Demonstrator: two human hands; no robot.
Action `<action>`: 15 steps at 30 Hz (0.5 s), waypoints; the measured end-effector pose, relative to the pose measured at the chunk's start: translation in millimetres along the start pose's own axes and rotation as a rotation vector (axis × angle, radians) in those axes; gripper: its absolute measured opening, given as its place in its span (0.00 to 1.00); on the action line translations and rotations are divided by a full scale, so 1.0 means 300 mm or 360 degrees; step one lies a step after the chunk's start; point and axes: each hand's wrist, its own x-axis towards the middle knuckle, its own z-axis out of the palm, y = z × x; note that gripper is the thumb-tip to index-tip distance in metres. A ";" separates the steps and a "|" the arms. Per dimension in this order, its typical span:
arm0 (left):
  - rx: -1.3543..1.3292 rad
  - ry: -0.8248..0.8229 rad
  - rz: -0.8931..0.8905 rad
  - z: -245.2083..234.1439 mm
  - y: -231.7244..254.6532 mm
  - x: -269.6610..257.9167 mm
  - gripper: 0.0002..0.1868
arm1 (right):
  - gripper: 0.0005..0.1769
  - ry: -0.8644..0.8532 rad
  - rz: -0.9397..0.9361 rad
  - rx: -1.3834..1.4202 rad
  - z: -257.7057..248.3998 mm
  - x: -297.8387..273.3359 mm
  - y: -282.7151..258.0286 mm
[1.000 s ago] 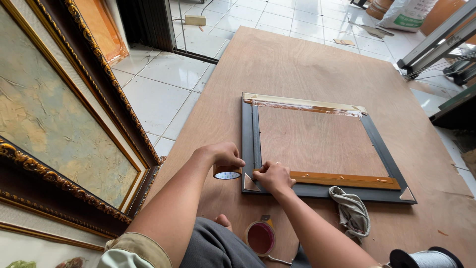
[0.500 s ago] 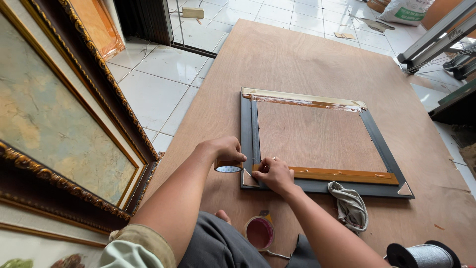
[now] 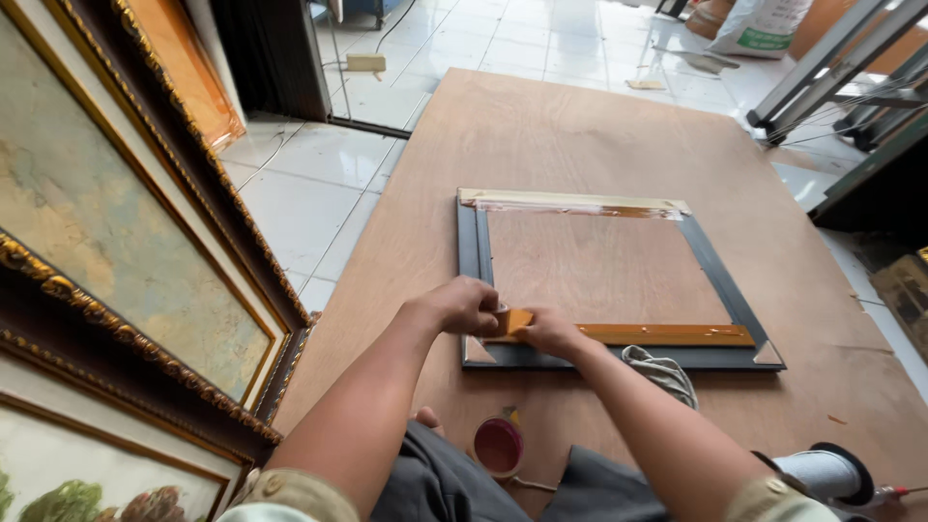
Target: The person applies brown and gold tape to the edges of a rectangular frame lying on a wooden board. They smooth the tape with a cloth, flip the frame to work on the opposite side, and continue taping and smoothing the edges.
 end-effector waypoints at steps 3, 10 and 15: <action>0.0101 -0.0063 0.0018 -0.007 0.043 -0.027 0.19 | 0.23 0.0298 0.0326 -0.0364 -0.330 -0.188 0.130; 0.0286 0.0091 0.0051 0.059 0.222 0.002 0.21 | 0.51 0.0667 0.0085 -0.0810 -0.251 -0.518 0.577; -0.0408 0.0169 0.0066 0.155 0.411 0.025 0.19 | 0.38 0.0030 0.0427 -0.0188 -0.403 -0.733 0.115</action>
